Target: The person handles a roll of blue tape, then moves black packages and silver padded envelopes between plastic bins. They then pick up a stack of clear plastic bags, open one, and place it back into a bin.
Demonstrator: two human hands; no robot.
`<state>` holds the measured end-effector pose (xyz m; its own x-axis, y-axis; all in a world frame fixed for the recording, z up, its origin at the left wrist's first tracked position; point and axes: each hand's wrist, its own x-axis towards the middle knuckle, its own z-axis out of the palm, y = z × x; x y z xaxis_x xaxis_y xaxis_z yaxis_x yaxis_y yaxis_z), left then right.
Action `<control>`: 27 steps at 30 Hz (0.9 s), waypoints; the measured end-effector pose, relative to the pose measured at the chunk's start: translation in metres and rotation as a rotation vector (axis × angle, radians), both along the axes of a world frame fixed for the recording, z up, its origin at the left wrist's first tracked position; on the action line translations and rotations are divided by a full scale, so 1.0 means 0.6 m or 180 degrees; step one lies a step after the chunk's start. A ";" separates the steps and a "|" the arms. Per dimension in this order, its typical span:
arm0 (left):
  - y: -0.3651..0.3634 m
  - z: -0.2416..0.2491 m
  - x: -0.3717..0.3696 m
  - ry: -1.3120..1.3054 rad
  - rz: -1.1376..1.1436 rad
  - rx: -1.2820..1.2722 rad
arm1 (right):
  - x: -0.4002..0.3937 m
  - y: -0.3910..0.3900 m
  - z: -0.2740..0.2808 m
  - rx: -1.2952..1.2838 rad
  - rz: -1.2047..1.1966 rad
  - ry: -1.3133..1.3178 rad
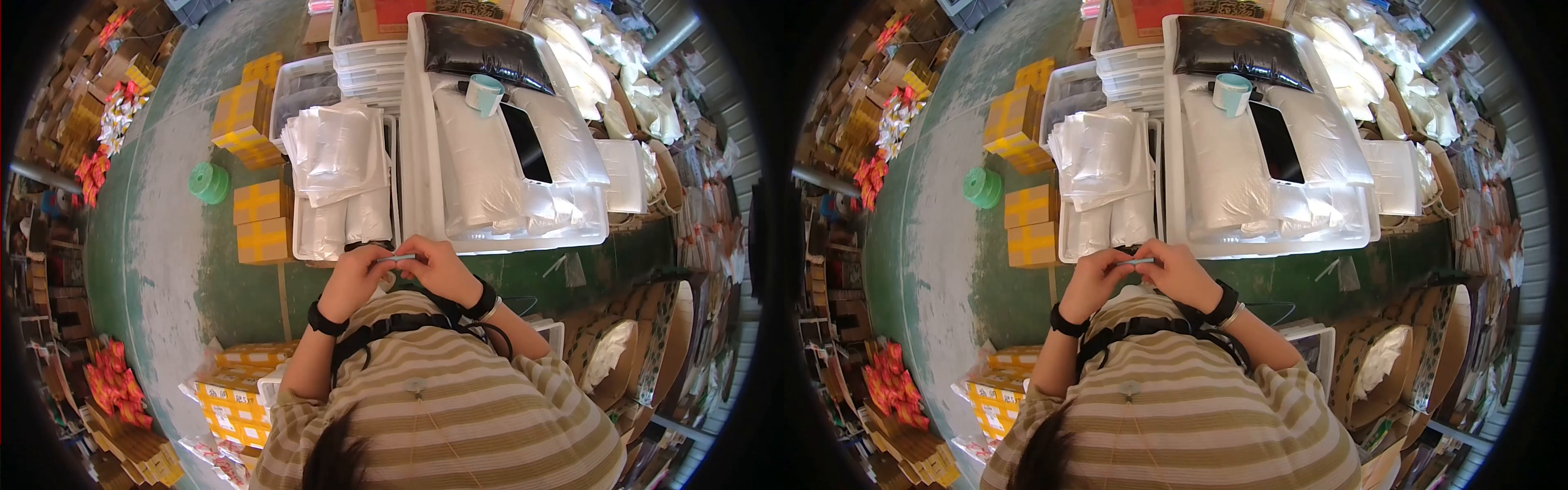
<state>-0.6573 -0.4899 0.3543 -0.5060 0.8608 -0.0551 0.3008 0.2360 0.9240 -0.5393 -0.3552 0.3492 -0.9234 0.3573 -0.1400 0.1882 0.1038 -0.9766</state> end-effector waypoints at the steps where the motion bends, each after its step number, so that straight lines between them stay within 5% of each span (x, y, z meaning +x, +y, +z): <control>1: -0.002 -0.004 0.001 0.0142 -0.0002 0.0044 | -0.001 -0.004 -0.001 0.0042 -0.0056 0.0043; 4: -0.006 -0.021 0.002 0.0478 -0.0036 0.0206 | -0.001 0.002 -0.025 0.1049 0.0349 0.0135; 7: -0.014 -0.040 -0.008 0.0406 -0.0173 0.0331 | -0.009 0.003 -0.020 0.1144 0.0739 -0.0045; 13: -0.045 -0.031 -0.039 -0.1779 -0.0544 0.0141 | -0.031 0.006 0.010 -0.1298 0.1088 -0.0689; 16: -0.042 -0.059 -0.054 -0.1546 -0.0554 0.0219 | -0.044 -0.003 -0.005 -0.0999 0.0899 -0.0780; 19: -0.029 -0.075 -0.063 -0.0462 -0.0577 -0.0193 | -0.053 -0.016 -0.051 0.1155 0.0571 0.0075; 27: 0.031 -0.045 -0.088 -0.0671 -0.1110 -0.0550 | -0.028 -0.019 -0.053 0.1297 -0.0318 -0.0182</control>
